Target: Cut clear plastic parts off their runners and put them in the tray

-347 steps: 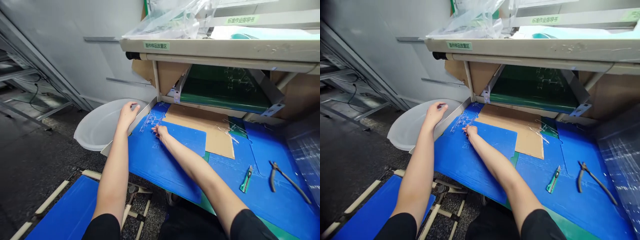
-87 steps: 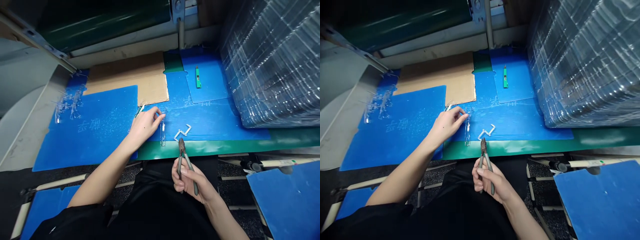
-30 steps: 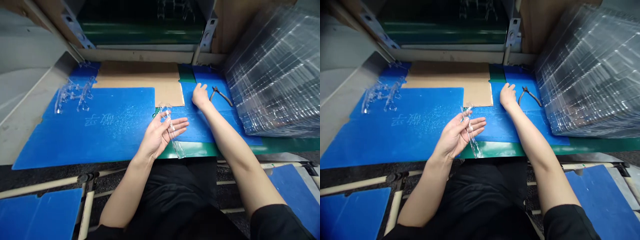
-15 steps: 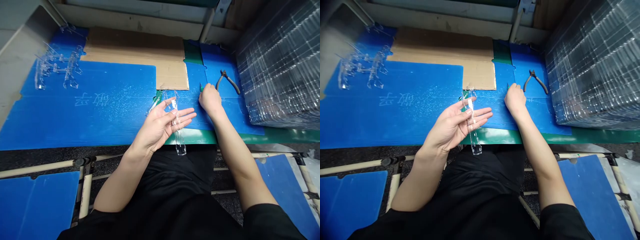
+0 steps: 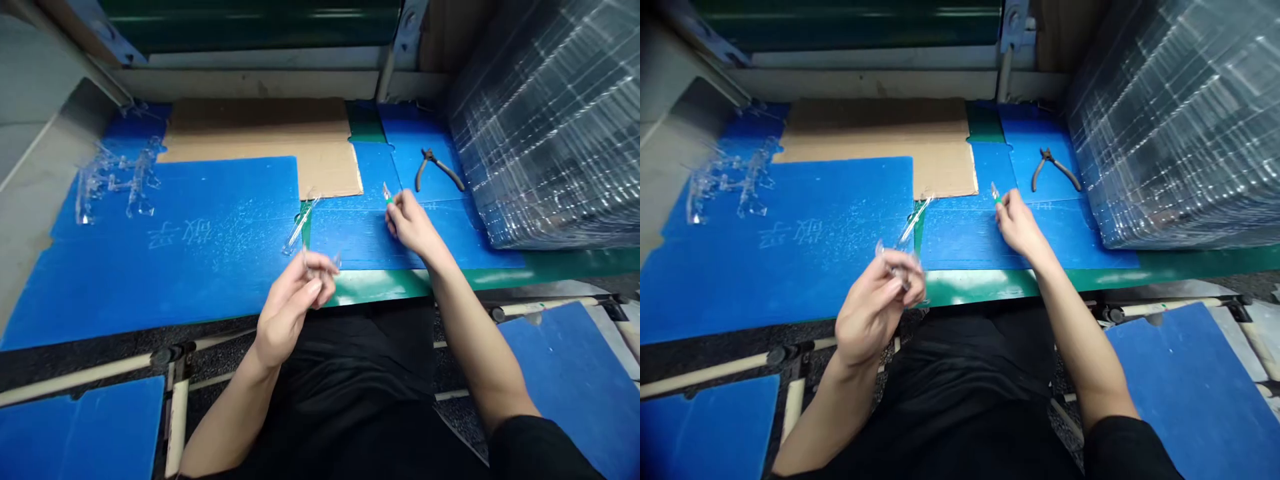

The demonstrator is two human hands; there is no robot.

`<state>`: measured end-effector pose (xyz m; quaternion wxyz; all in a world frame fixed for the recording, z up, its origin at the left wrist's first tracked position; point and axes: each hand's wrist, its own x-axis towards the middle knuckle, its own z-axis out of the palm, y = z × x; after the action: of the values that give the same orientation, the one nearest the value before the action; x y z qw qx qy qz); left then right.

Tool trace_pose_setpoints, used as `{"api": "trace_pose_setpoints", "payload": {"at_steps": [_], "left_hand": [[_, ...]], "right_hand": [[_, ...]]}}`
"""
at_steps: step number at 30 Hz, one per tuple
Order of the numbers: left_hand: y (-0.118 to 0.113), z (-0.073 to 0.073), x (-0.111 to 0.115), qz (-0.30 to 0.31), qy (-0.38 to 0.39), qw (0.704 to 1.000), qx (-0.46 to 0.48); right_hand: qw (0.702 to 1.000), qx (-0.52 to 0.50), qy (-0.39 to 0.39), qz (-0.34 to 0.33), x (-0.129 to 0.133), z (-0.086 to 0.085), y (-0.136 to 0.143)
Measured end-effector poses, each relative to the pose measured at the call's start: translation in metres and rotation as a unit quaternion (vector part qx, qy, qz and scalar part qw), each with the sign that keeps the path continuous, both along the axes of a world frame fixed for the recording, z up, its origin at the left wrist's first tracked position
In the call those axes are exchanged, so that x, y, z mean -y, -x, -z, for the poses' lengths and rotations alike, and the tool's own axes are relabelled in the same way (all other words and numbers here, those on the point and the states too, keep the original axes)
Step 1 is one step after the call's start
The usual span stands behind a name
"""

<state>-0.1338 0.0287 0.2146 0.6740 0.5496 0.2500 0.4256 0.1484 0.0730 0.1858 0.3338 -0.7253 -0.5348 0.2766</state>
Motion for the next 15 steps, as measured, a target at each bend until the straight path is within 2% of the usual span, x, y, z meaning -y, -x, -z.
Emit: {"api": "trace_pose_setpoints", "payload": {"at_steps": [2, 6, 10, 15], "left_hand": [[0.011, 0.009, 0.003, -0.012, -0.104, 0.991, -0.081], [0.013, 0.014, 0.003, -0.004, -0.279, 0.942, -0.186], [0.000, 0.012, 0.000, -0.018, -0.365, 0.902, -0.229], [-0.010, 0.016, -0.003, -0.033, -0.418, 0.872, -0.252]], "right_hand": [[0.994, -0.097, 0.001, -0.044, 0.036, -0.004, 0.007], [0.971, -0.225, 0.010, -0.085, 0.093, -0.008, 0.026], [0.951, -0.297, 0.037, -0.082, 0.123, -0.017, 0.034], [0.957, -0.267, 0.048, -0.100, 0.149, -0.027, 0.036]]}}
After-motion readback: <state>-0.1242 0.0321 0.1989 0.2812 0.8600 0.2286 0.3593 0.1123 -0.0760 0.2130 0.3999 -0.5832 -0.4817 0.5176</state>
